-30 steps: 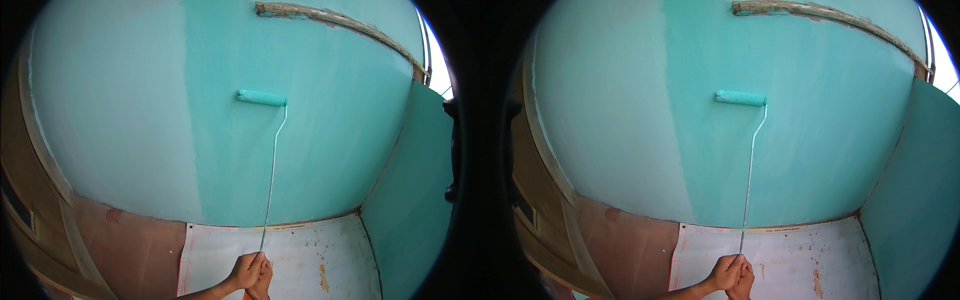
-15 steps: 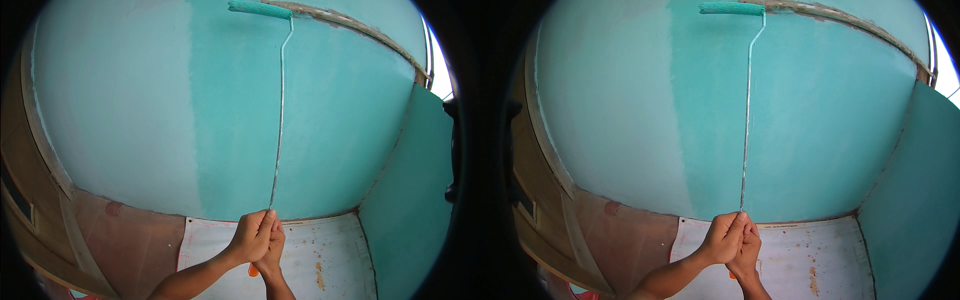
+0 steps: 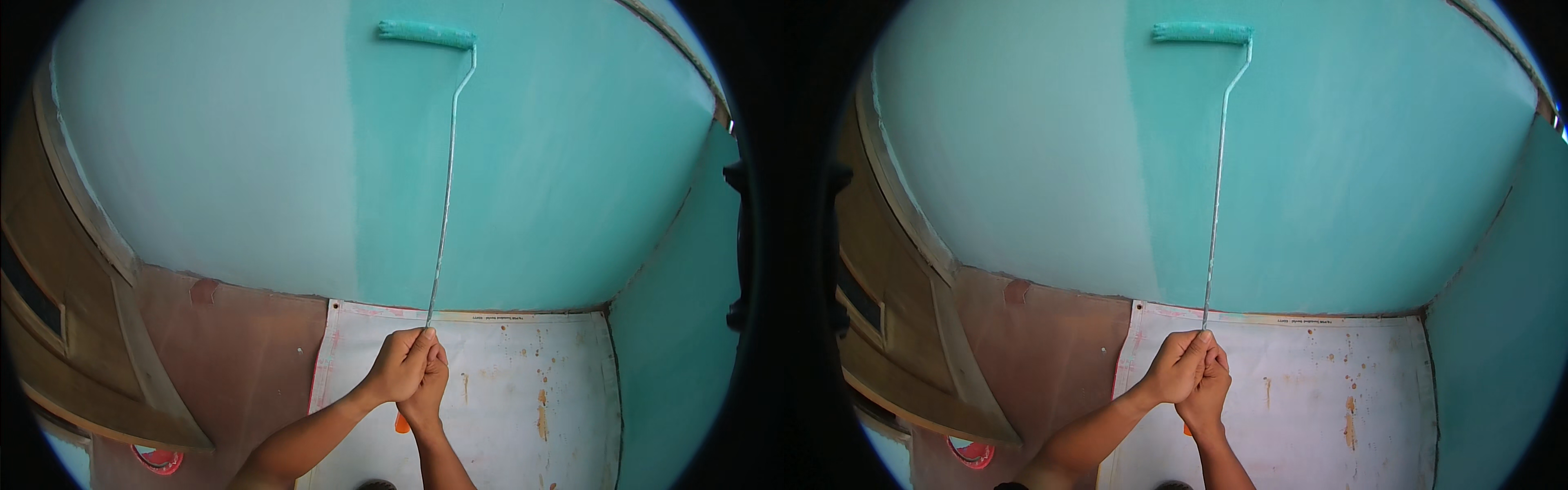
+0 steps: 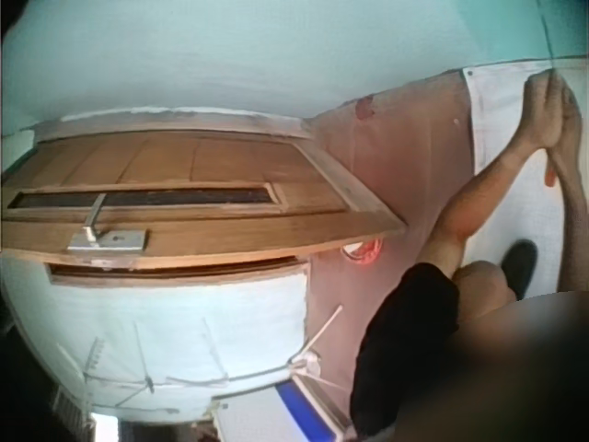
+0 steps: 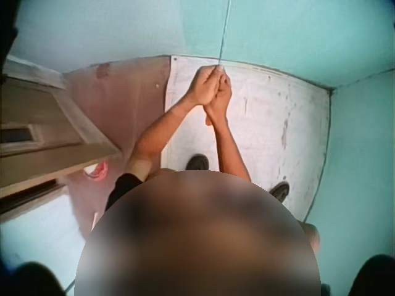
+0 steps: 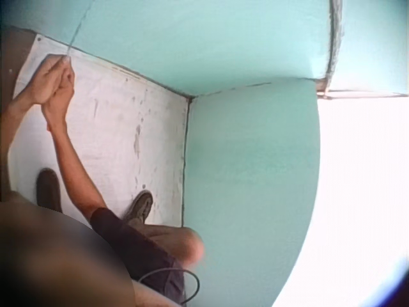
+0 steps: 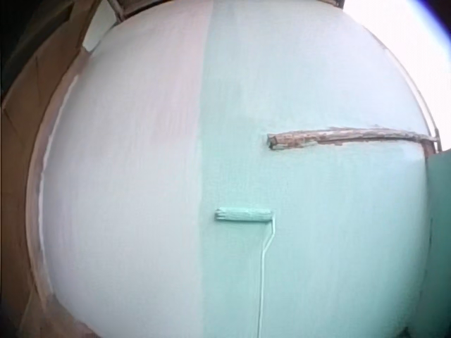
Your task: The person paints a wall with light green paint using a roller. They repeatedly dip the roller into a paint tray to reload paint and apply it to the wall in vertical strokes. The person briefly opens a wooden door to access the adjacent area before continuing to paint.
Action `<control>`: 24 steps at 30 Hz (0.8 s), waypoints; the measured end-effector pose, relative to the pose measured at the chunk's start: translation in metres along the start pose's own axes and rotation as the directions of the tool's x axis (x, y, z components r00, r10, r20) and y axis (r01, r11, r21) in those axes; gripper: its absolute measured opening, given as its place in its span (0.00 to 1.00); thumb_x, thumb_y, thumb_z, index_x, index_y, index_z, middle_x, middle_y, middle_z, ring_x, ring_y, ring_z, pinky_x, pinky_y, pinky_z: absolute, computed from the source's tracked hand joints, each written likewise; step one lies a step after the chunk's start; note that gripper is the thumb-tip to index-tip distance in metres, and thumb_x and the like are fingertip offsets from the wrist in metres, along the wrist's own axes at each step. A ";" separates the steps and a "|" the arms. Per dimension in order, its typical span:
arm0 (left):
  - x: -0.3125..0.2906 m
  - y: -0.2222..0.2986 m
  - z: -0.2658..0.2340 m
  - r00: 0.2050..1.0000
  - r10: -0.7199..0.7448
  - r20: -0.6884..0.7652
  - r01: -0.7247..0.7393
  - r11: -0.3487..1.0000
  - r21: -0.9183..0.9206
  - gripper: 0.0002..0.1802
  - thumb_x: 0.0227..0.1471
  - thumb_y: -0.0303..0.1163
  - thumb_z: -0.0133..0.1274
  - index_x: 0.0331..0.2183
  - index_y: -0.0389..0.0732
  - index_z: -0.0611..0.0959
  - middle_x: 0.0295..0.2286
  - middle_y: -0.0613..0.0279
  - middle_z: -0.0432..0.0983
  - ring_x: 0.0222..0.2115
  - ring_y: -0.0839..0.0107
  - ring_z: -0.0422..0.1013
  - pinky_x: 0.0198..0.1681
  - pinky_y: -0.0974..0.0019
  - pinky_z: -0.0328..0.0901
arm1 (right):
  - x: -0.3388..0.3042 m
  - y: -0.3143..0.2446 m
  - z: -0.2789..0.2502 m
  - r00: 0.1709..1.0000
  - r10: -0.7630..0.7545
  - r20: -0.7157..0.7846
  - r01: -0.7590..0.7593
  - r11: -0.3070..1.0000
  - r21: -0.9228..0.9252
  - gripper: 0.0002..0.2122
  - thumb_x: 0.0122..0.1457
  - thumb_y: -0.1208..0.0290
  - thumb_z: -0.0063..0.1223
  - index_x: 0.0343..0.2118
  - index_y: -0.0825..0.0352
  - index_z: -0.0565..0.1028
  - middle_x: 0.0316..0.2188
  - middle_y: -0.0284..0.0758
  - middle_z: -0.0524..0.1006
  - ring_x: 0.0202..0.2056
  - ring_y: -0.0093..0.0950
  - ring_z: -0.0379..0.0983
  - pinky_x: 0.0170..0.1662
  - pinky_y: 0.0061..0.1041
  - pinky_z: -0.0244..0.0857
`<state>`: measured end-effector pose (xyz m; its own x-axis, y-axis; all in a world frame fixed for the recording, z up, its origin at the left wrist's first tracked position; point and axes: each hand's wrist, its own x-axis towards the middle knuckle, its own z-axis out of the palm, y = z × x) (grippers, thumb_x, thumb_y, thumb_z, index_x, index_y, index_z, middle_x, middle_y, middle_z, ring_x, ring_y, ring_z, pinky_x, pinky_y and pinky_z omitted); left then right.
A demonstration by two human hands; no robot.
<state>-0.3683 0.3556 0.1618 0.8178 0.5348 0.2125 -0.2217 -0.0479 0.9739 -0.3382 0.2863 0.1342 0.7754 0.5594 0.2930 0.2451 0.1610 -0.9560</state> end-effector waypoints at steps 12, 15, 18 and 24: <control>-0.154 -0.136 0.011 0.845 -0.530 0.066 0.534 0.841 -0.084 0.25 0.69 0.37 0.33 0.22 0.36 0.70 0.21 0.59 0.70 0.27 0.73 0.68 0.35 0.68 0.67 | -0.167 0.106 -0.029 0.929 0.371 0.008 -0.362 0.910 -0.203 0.11 0.60 0.67 0.51 0.34 0.72 0.78 0.32 0.42 0.79 0.41 0.39 0.73 0.44 0.33 0.68; -0.162 -0.141 0.014 0.824 -0.564 0.058 0.566 0.822 -0.058 0.25 0.69 0.37 0.32 0.22 0.36 0.70 0.22 0.58 0.72 0.26 0.73 0.68 0.34 0.68 0.67 | -0.175 0.106 -0.034 0.912 0.409 0.016 -0.400 0.899 -0.176 0.07 0.56 0.70 0.53 0.28 0.68 0.77 0.29 0.35 0.77 0.40 0.33 0.70 0.46 0.31 0.63; -0.163 -0.139 0.019 0.842 -0.537 0.043 0.539 0.836 -0.101 0.25 0.69 0.36 0.32 0.21 0.36 0.70 0.22 0.58 0.73 0.25 0.74 0.68 0.34 0.68 0.67 | -0.177 0.097 -0.039 0.913 0.403 0.060 -0.385 0.901 -0.201 0.07 0.56 0.70 0.53 0.31 0.69 0.78 0.30 0.38 0.78 0.42 0.36 0.71 0.47 0.32 0.65; -0.181 -0.137 0.029 0.835 -0.549 -0.031 0.538 0.827 -0.161 0.25 0.68 0.37 0.34 0.21 0.35 0.72 0.16 0.66 0.66 0.20 0.78 0.59 0.29 0.69 0.63 | -0.192 0.089 -0.045 0.874 0.479 0.083 -0.446 0.857 -0.259 0.11 0.60 0.65 0.50 0.33 0.69 0.79 0.33 0.42 0.80 0.44 0.38 0.72 0.49 0.34 0.66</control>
<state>-0.4706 0.2409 -0.0073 0.7881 0.4995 -0.3597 0.1707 0.3841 0.9074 -0.4393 0.1563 -0.0064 0.7468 0.6332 -0.2034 0.0152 -0.3220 -0.9466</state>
